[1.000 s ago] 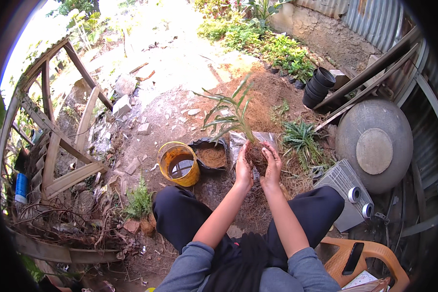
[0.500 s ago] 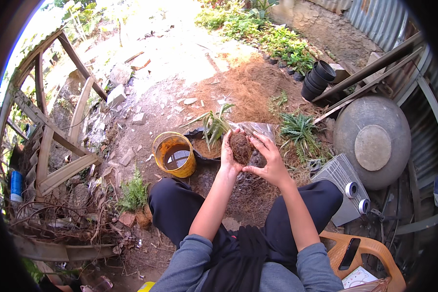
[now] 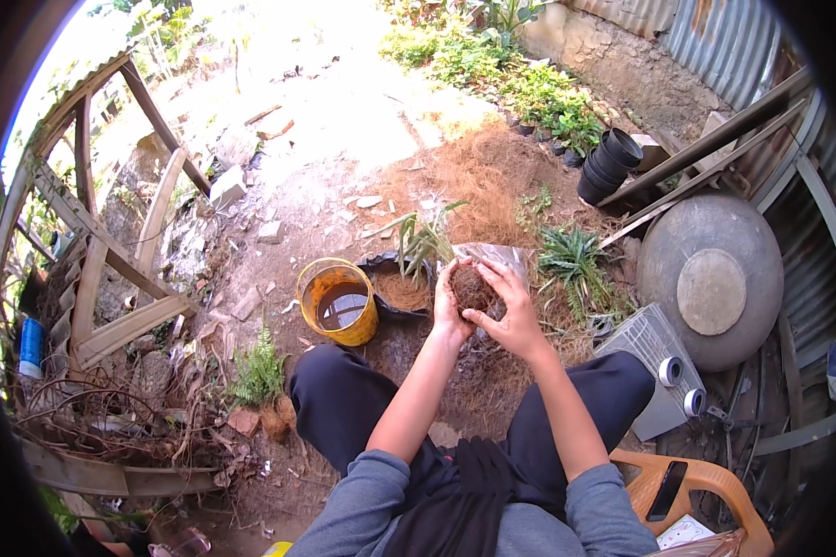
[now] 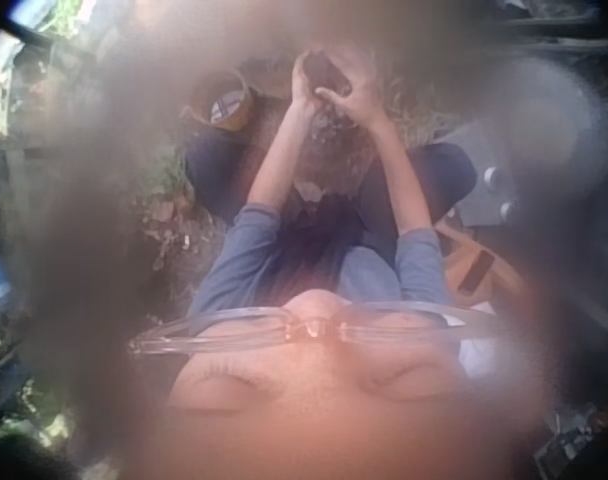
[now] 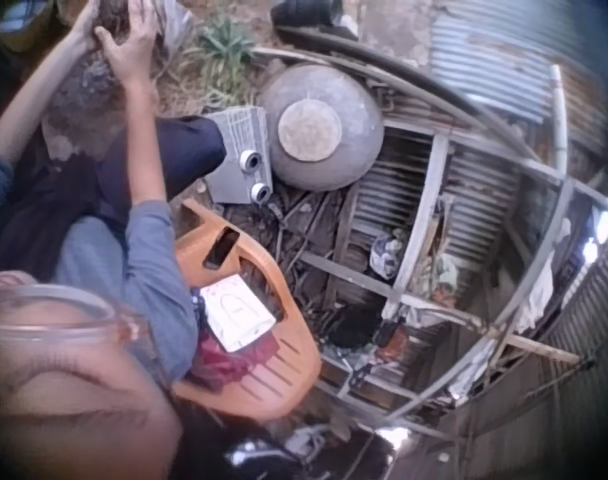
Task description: The person sits on the ground and repeatedly scoops soil from a yellow bucket and a pile of coconut coir. They mix the materials by hand and roll them into compact balls around the roots of small green plants. The finished balls are placed into a black plastic bag.
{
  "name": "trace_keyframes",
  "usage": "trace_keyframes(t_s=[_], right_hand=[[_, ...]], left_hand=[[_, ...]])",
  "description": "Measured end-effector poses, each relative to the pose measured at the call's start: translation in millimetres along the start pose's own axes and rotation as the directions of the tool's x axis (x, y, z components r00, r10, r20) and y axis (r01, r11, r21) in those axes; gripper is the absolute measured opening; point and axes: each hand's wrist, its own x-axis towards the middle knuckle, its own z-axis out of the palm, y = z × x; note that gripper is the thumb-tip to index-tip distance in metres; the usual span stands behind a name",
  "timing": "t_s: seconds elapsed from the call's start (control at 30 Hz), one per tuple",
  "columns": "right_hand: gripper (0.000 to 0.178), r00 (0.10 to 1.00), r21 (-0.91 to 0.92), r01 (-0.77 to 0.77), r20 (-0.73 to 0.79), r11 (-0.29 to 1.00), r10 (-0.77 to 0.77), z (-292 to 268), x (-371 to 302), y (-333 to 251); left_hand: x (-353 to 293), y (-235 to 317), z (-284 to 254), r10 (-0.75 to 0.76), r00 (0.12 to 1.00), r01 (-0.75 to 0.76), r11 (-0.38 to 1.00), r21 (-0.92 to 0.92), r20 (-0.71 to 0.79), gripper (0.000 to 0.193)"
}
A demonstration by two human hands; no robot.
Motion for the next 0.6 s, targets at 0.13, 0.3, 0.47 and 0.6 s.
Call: trace_keyframes(t_s=[0.13,0.3,0.47,0.6], right_hand=[[0.056,0.997,-0.063,0.055,-0.043,0.996,-0.058,5,5,-6],[0.035,0.98,-0.233,0.17,-0.064,0.957,-0.189,24,11,-5],[0.028,0.973,-0.015,0.087,-0.213,0.996,-0.088,43,8,7],[0.029,0.98,-0.039,0.121,-0.153,0.992,-0.125,40,12,1]], left_hand=[[-2,0,4,-0.003,1.0,0.003,1.0,0.013,0.006,0.03],[-5,-3,1,0.045,0.984,-0.037,0.998,-0.045,0.171,0.045],[0,-6,-5,0.117,0.993,-0.115,0.992,0.059,-0.027,0.044],[7,-1,-18,0.082,0.995,-0.083,0.996,0.017,0.055,0.041]])
